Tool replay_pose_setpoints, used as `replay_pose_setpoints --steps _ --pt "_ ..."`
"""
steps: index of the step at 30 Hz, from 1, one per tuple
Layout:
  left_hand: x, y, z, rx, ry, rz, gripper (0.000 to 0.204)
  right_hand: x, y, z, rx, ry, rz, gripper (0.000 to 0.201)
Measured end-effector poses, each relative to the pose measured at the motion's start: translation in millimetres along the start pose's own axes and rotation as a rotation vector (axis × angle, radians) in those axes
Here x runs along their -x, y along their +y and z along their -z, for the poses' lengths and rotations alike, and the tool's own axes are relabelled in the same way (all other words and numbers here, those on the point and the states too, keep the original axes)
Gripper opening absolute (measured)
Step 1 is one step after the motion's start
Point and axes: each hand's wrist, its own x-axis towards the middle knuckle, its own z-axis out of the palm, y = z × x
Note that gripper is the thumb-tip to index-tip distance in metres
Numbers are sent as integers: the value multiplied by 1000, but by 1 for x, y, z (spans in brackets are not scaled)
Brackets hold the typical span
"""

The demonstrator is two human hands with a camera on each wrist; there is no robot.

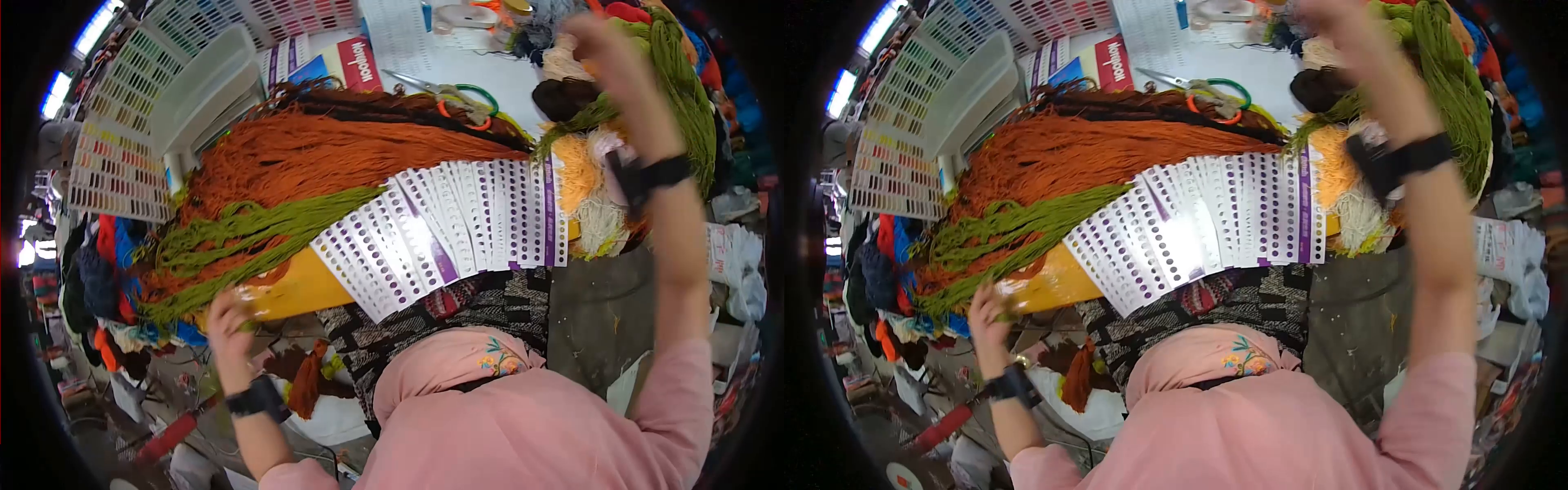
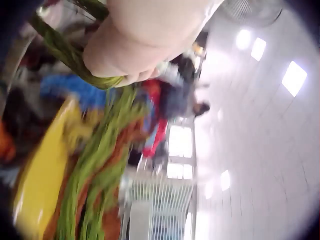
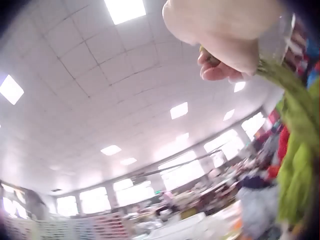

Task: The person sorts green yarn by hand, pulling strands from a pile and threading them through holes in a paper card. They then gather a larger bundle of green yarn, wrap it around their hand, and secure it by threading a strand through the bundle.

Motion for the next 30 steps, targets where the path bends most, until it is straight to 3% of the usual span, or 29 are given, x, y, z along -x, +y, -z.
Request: replay_pose_setpoints --steps 1,2,3,4,5,7,10,13,15,16,19,21,24,28,30 --pt "-24 -38 -19 -23 -134 183 23 16 18 -43 -117 -78 -91 19" --pt "-45 -72 -40 -275 -145 192 23 32 37 -85 -226 -147 -190 17" --pt "-58 -107 -69 -479 -105 180 22 43 55 -125 -521 -226 -310 15" --pt "-66 -140 -95 -683 -61 164 22 52 54 -147 -379 -297 -445 13" --pt "-76 -167 -110 -817 -75 142 20 62 71 -177 -388 -264 -299 10" --pt "-94 -208 -124 -1095 -46 111 18 73 71 -208 -200 -266 -285 11" --pt "-123 -247 -110 -1313 71 115 13 94 78 -240 25 -26 -70 8" --pt "-138 -252 -105 -1561 -47 52 12 101 85 -241 99 -19 126 8" --pt "-132 -248 -116 -1768 -60 30 10 100 84 -235 31 -37 30 9" --pt "-130 -244 -117 -1750 -67 24 9 99 82 -233 -3 -46 -17 9" --pt "-131 -234 -114 -1671 -64 64 7 105 74 -237 106 -165 130 23" --pt "-133 -232 -114 -1433 -89 115 6 114 62 -238 276 -257 186 39" --pt "-137 -236 -113 -1243 -123 127 6 118 54 -234 261 -241 212 41" --pt "-142 -243 -110 -1254 -145 101 10 104 69 -230 -109 -329 67 38" --pt "-142 -243 -112 -1303 -135 77 12 101 69 -230 -108 -270 29 36"
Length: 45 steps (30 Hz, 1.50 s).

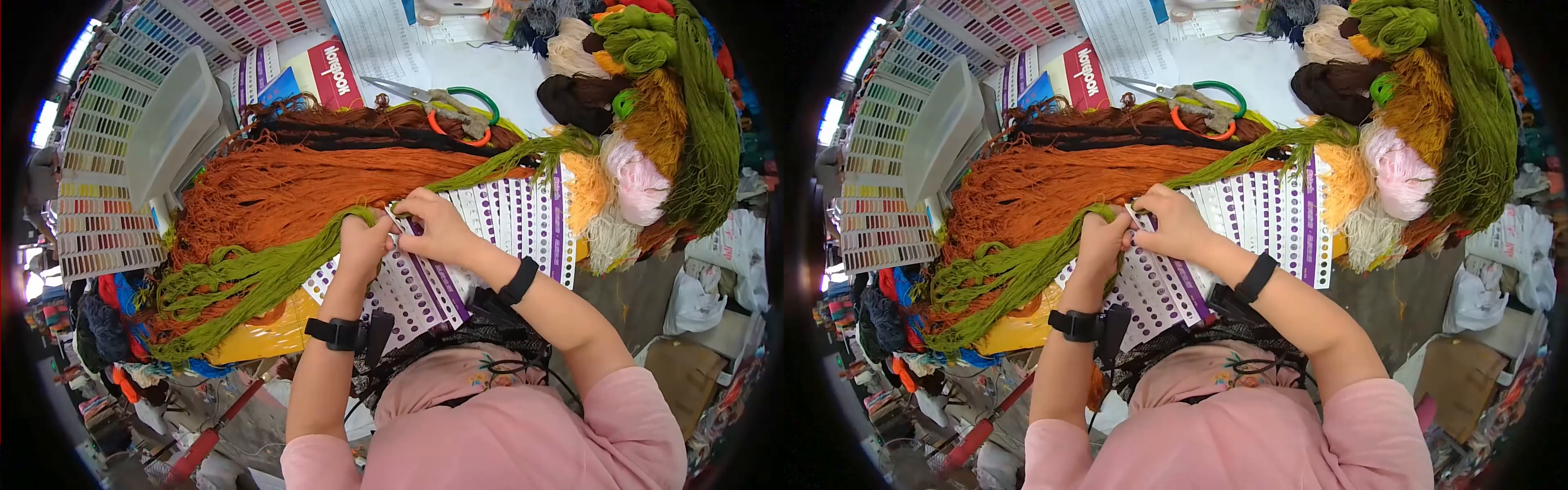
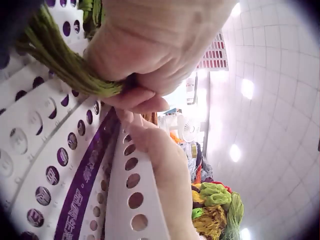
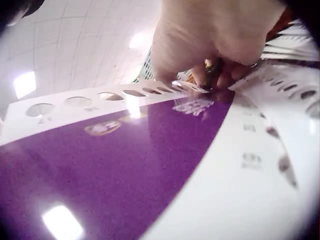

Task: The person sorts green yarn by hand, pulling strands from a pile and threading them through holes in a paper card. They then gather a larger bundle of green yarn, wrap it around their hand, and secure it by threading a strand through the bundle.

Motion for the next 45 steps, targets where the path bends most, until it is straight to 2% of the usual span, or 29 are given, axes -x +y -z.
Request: replay_pose_setpoints --steps 2,6,10,14,15,18,19,22,23,26,27,29,30,31,33,34,35,36,38,40,42,43,44,45 --pt "5 8 1 -40 35 -14 15 -1 -4 1 22 12 -32 36" --pt "14 13 38 279 47 82 9 3 -1 -3 6 57 -28 35" --pt "13 11 32 115 -36 117 13 3 3 -13 44 127 78 33" --pt "25 11 47 501 -112 196 17 10 7 -15 124 128 111 26" --pt "34 18 45 702 -68 242 24 9 6 -15 143 150 115 21" --pt "42 29 47 788 -376 174 29 8 12 -20 92 220 130 18" --pt "39 27 42 657 -366 140 30 9 12 -20 23 267 112 18" --pt "15 12 14 25 -371 202 34 10 10 -17 -104 364 119 19" --pt "12 6 6 -198 -288 190 30 11 16 -18 -71 353 116 19" --pt "15 14 12 -402 -50 41 23 12 12 -21 124 267 72 22" --pt "22 22 25 -374 32 75 18 12 8 -22 210 253 92 31" --pt "45 41 59 -156 90 238 24 13 4 -22 281 202 49 35" --pt "51 38 95 -84 57 258 30 13 3 -22 315 175 28 37" --pt "66 46 113 -38 158 279 32 13 2 -23 308 155 2 38" --pt "89 54 172 159 157 201 30 13 1 -22 370 186 35 38" --pt "102 67 185 191 360 155 27 13 1 -22 401 198 55 37" --pt "111 74 215 323 262 81 24 13 1 -23 387 199 44 37" --pt "119 82 239 440 257 40 19 13 2 -24 372 202 39 36" --pt "130 101 248 414 226 -60 18 12 2 -25 358 198 31 35" --pt "131 111 274 603 283 -183 16 13 1 -25 361 183 22 34" --pt "141 123 315 521 357 -293 18 14 1 -25 384 186 34 33" --pt "161 126 345 343 404 -337 23 14 1 -25 392 181 37 33" --pt "187 128 381 164 452 -379 29 14 1 -25 398 176 40 33" --pt "224 126 440 63 626 -446 29 14 0 -24 406 169 39 33"
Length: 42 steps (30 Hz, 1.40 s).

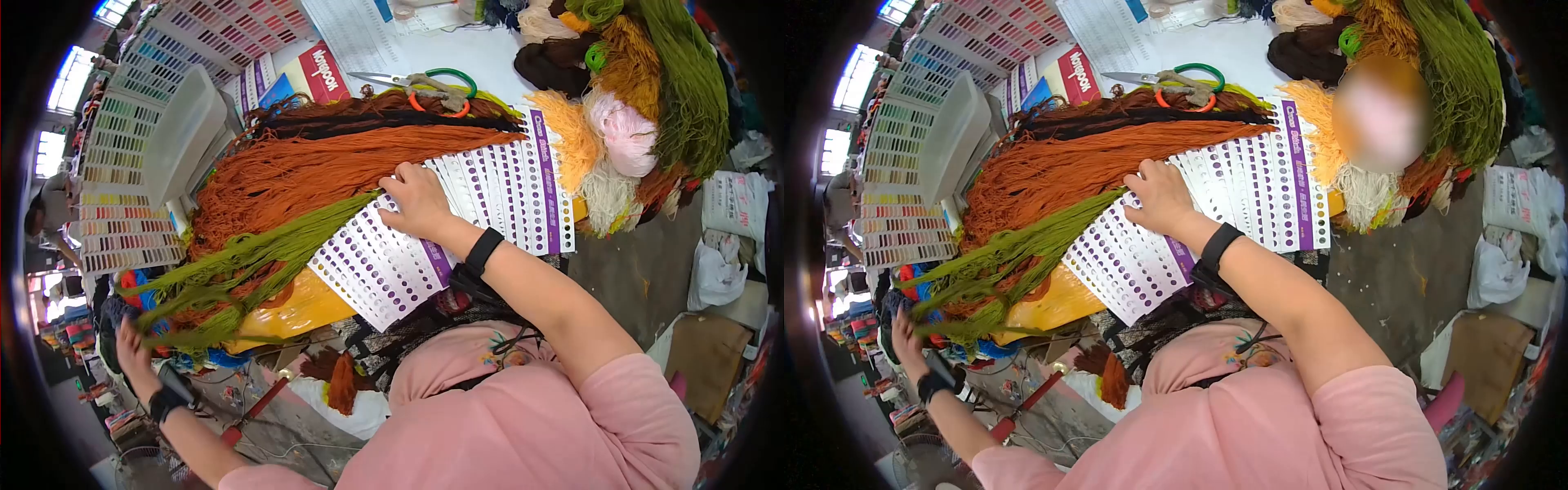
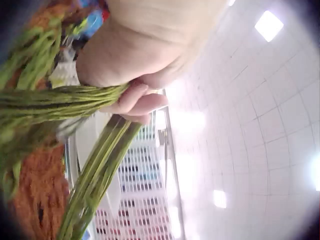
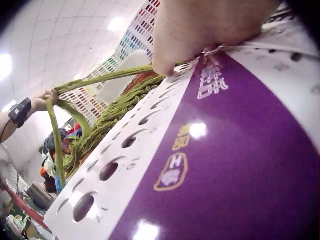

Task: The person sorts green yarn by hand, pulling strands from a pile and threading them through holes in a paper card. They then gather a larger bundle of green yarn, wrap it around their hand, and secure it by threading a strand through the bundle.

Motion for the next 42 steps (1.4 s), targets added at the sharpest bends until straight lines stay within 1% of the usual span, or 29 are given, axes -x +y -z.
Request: replay_pose_setpoints --steps 1,2,3,6,7,8,9,10,11,12,13,14,15,16,17,18,19,20,21,22,23,25,26,29,32,35,38,41,42 --pt "25 9 40 -206 108 -194 24 0 -1 1 7 -6 -1 33" --pt "50 17 78 -430 261 -362 19 0 -2 1 13 -13 -3 33" --pt "91 33 81 -756 377 -616 10 1 -2 1 13 11 13 33" --pt "154 81 55 -144 451 -279 16 0 -1 0 16 60 66 33" --pt "175 83 42 66 470 -169 18 0 -1 -1 19 35 62 33" --pt "194 67 2 -31 414 -122 17 0 -2 0 24 5 60 34" --pt "218 46 -46 -32 335 7 15 1 -2 1 31 -28 62 34" --pt "241 21 -97 -113 261 72 13 1 -3 3 20 -67 56 34" --pt "253 -9 -134 -78 39 183 14 2 -3 2 -33 -42 83 34" --pt "271 -25 -192 -16 -58 284 16 5 -2 1 -85 -17 105 35" --pt "275 -48 -213 4 -286 264 21 9 -1 -1 -136 11 121 35" --pt "282 -64 -241 166 -248 363 23 16 -11 10 -195 14 138 29" --pt "283 -83 -255 301 -339 350 24 25 -22 16 -275 -4 166 25" --pt "284 -96 -271 361 -307 361 25 36 -33 23 -355 -25 189 21" --pt "287 -103 -283 395 -320 381 35 48 -44 30 -433 -45 207 17" --pt "289 -107 -294 475 -362 379 41 58 -60 40 -577 -151 102 12" --pt "293 -109 -302 554 -404 378 46 68 -77 47 -719 -254 -11 7" --pt "299 -109 -310 553 -379 383 49 77 -89 46 -902 -330 -119 6" --pt "304 -107 -317 548 -355 384 53 82 -106 53 -1091 -445 -326 9" --pt "306 -106 -319 540 -331 382 56 83 -123 61 -1152 -549 -417 10" --pt "307 -109 -316 524 -404 387 58 84 -134 64 -1215 -655 -507 11" --pt "308 -114 -312 493 -547 395 63 91 -141 58 -1236 -701 -508 12" --pt "311 -111 -312 469 -549 415 66 94 -142 56 -1245 -726 -508 12" --pt "314 -111 -309 557 -490 474 66 101 -139 56 -1362 -663 -619 11" --pt "316 -122 -307 619 -692 465 66 105 -142 60 -1247 -726 -588 8" --pt "320 -114 -311 606 -634 515 69 109 -141 65 -1331 -659 -637 8" --pt "320 -110 -302 813 -456 585 51 113 -135 69 -1429 -589 -645 7" --pt "328 -113 -302 407 -441 343 29 115 -138 70 -1418 -601 -643 7" --pt "330 -118 -302 524 -432 267 15 114 -140 72 -1433 -607 -651 7"
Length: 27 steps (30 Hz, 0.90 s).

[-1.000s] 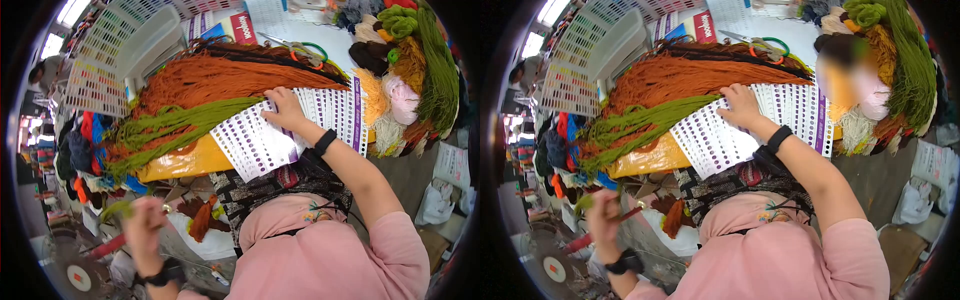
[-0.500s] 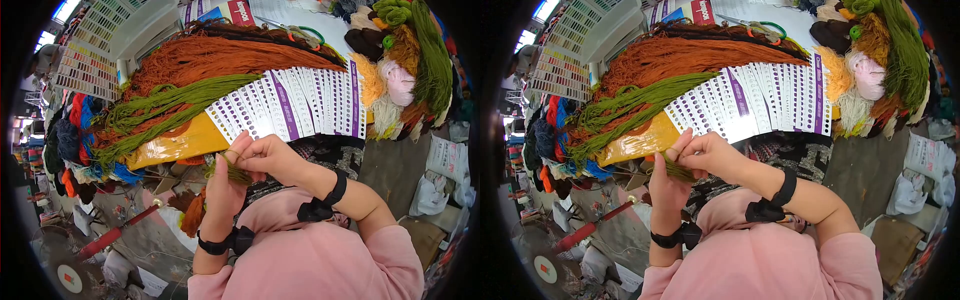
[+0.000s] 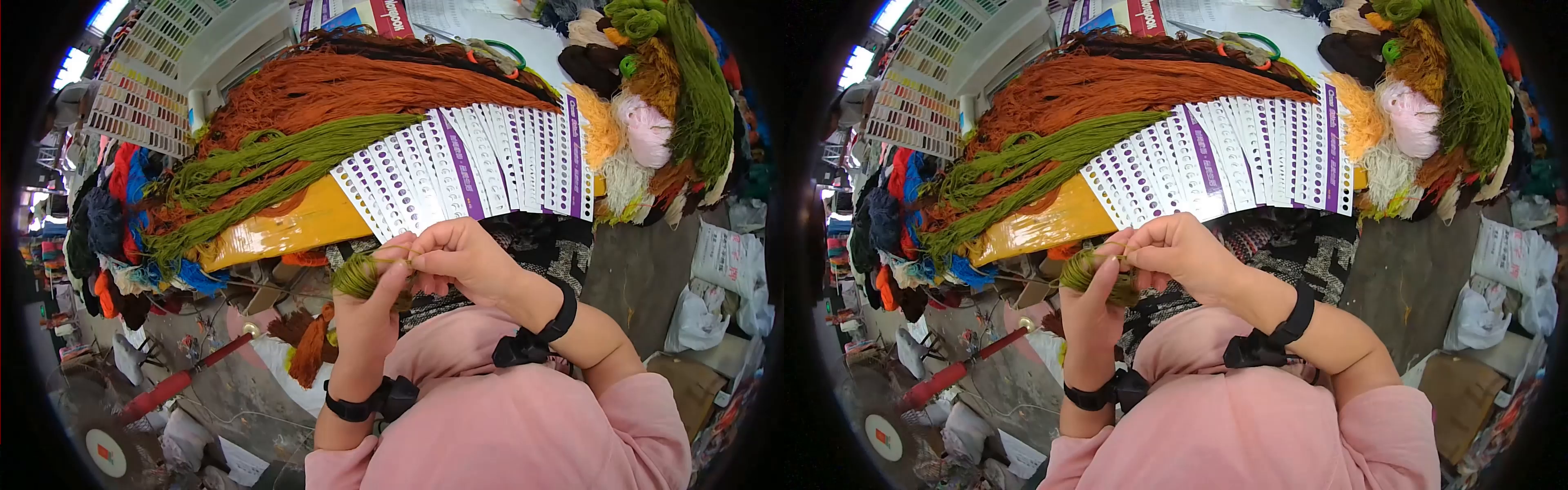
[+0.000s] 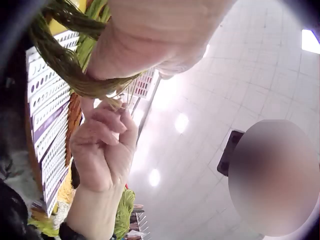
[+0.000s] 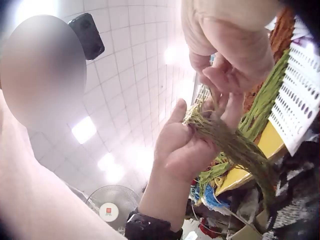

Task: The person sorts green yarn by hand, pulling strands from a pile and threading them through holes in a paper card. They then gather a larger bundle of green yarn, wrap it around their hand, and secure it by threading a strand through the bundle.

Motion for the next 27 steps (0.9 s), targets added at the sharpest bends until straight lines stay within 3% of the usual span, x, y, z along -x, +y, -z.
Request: replay_pose_setpoints --steps 6,11,12,14,18,20,24,27 --pt "-3 5 3 171 19 123 17 1 -6 -1 -65 -33 -66 9" --pt "-3 7 4 219 -44 131 33 -5 4 -1 59 -68 7 9" --pt "-4 6 5 237 -68 140 36 -6 4 0 -44 -39 -32 9" --pt "-4 3 4 110 -73 89 45 -8 2 1 -249 20 -110 9" --pt "-4 -4 5 -277 -98 -10 44 -8 -5 -14 -89 44 -181 9" --pt "-4 -2 3 -121 -126 57 44 -11 -1 -15 26 27 -173 7" --pt "-7 8 3 285 -167 150 39 -10 -5 -16 -20 57 -99 6" --pt "-6 10 1 185 -23 160 31 -10 -5 -16 -79 49 -83 5"
